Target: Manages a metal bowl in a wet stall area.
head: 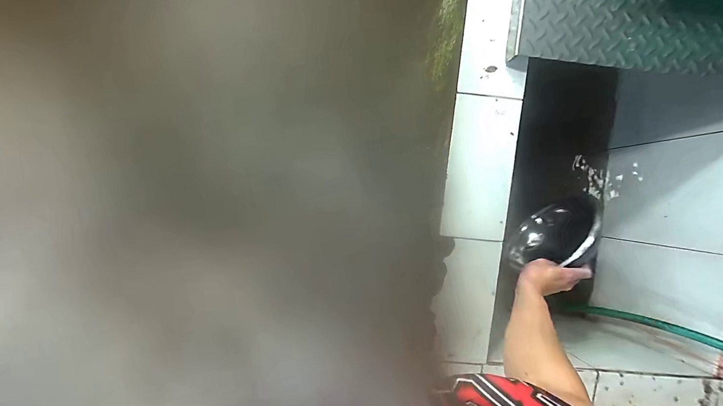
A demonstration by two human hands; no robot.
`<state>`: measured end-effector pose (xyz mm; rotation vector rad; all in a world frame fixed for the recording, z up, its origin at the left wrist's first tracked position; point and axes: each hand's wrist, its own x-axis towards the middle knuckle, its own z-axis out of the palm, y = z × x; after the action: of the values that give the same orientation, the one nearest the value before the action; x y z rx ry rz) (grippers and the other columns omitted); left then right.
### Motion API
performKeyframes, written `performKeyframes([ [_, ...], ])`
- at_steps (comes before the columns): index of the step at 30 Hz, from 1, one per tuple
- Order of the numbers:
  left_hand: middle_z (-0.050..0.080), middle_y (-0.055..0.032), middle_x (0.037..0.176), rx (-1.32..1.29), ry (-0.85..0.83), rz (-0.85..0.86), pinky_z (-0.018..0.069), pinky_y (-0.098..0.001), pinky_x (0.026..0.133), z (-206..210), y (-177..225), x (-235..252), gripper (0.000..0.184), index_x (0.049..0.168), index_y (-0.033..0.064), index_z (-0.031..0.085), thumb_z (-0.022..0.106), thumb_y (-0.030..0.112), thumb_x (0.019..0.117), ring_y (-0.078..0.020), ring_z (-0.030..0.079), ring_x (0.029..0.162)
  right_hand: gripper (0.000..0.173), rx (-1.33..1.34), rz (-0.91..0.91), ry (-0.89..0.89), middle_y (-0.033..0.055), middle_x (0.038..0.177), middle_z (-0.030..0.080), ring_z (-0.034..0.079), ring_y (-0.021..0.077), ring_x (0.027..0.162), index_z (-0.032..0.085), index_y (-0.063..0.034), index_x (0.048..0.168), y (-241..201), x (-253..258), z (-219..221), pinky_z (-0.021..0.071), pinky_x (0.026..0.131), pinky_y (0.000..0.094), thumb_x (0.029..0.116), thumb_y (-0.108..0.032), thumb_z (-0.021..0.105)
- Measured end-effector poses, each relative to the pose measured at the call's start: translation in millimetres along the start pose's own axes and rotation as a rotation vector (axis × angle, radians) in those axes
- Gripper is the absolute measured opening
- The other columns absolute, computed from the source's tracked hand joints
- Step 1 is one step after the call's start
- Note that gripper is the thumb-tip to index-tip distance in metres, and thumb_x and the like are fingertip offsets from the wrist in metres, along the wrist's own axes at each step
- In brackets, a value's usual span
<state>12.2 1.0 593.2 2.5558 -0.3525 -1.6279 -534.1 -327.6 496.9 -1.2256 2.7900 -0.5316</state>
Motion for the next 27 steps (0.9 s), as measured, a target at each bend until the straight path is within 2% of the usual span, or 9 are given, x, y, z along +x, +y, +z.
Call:
performKeyframes([
  [5,0.061,-0.0344,0.127,0.099,0.064,0.001,0.0440,-0.0706,0.100,12,-53,52,0.056,0.140,-0.0010,0.055,0.071,0.021,0.0913,-0.0517,0.058,0.122,0.053,-0.356,-0.026,-0.570,0.0288,0.140,0.056,0.055,0.0359,0.134,0.044,0.0129,0.143,24,-28,34,0.0466,0.110,0.0471,0.1064,-0.025,0.049],
  [8,0.056,-0.0374,0.133,0.130,-0.013,-0.093,0.0389,-0.0677,0.106,4,-15,23,0.055,0.140,-0.0064,0.052,0.070,0.019,0.0953,-0.0518,0.052,0.129,0.045,-0.096,-0.091,-0.914,0.0255,0.148,0.050,0.049,0.0258,0.138,0.045,0.0101,0.145,-2,-46,-4,0.0401,0.115,0.0340,0.1132,-0.018,0.031],
  [13,0.057,-0.0382,0.130,0.210,-0.035,-0.113,0.0399,-0.0673,0.104,5,-7,15,0.051,0.139,-0.0060,0.053,0.069,0.016,0.0957,-0.0527,0.054,0.126,0.044,0.096,-0.054,-0.940,0.0226,0.136,0.060,0.059,0.0243,0.126,0.053,0.0080,0.137,22,-33,23,0.0477,0.107,0.0349,0.1128,-0.022,0.032],
  [16,0.058,-0.0372,0.130,0.260,-0.044,-0.125,0.0416,-0.0669,0.103,5,10,12,0.050,0.139,-0.0061,0.053,0.067,0.015,0.0965,-0.0522,0.055,0.125,0.028,0.574,0.019,-0.731,0.0318,0.102,0.065,0.069,0.0316,0.086,0.059,0.0171,0.111,63,-38,42,0.0594,0.068,0.0378,0.1000,-0.008,0.052],
  [17,0.056,-0.0365,0.134,0.263,-0.063,-0.170,0.0396,-0.0656,0.106,3,35,1,0.048,0.141,-0.0057,0.051,0.066,0.012,0.0990,-0.0514,0.053,0.129,0.025,0.444,0.424,-0.914,0.0248,0.120,0.063,0.066,0.0298,0.103,0.055,0.0097,0.124,26,-25,12,0.0546,0.088,0.0444,0.1056,-0.005,0.049],
  [20,0.061,-0.0359,0.124,0.348,-0.020,0.017,0.0427,-0.0672,0.100,5,40,4,0.041,0.135,-0.0065,0.056,0.065,0.013,0.1006,-0.0520,0.058,0.119,0.028,0.603,0.552,-0.682,0.0188,0.105,0.062,0.063,0.0228,0.086,0.055,0.0041,0.122,30,-38,7,0.0561,0.074,0.0401,0.1018,-0.014,0.049],
  [21,0.066,-0.0357,0.105,0.349,0.086,0.243,0.0479,-0.0703,0.086,11,5,28,0.036,0.124,-0.0077,0.062,0.068,0.015,0.0962,-0.0531,0.064,0.100,0.031,0.683,0.576,-0.673,0.0177,0.111,0.061,0.064,0.0233,0.092,0.053,0.0017,0.127,38,-31,8,0.0572,0.078,0.0423,0.1005,-0.015,0.050],
  [23,0.066,-0.0344,0.103,0.304,0.078,0.323,0.0469,-0.0710,0.086,9,4,44,0.035,0.123,-0.0065,0.063,0.068,0.014,0.0949,-0.0523,0.064,0.099,0.037,0.832,0.560,-0.680,0.0165,0.122,0.060,0.063,0.0247,0.104,0.049,-0.0005,0.135,44,-18,6,0.0577,0.086,0.0465,0.1000,-0.014,0.049],
  [27,0.050,-0.0371,0.142,0.303,-0.153,-0.087,0.0333,-0.0585,0.113,-11,172,-63,0.047,0.147,-0.0090,0.043,0.056,-0.001,0.1020,-0.0506,0.046,0.135,0.036,1.203,0.558,-0.614,0.0161,0.119,0.057,0.062,0.0258,0.108,0.047,-0.0016,0.126,25,-9,-16,0.0563,0.093,0.0474,0.0908,0.002,0.045],
])
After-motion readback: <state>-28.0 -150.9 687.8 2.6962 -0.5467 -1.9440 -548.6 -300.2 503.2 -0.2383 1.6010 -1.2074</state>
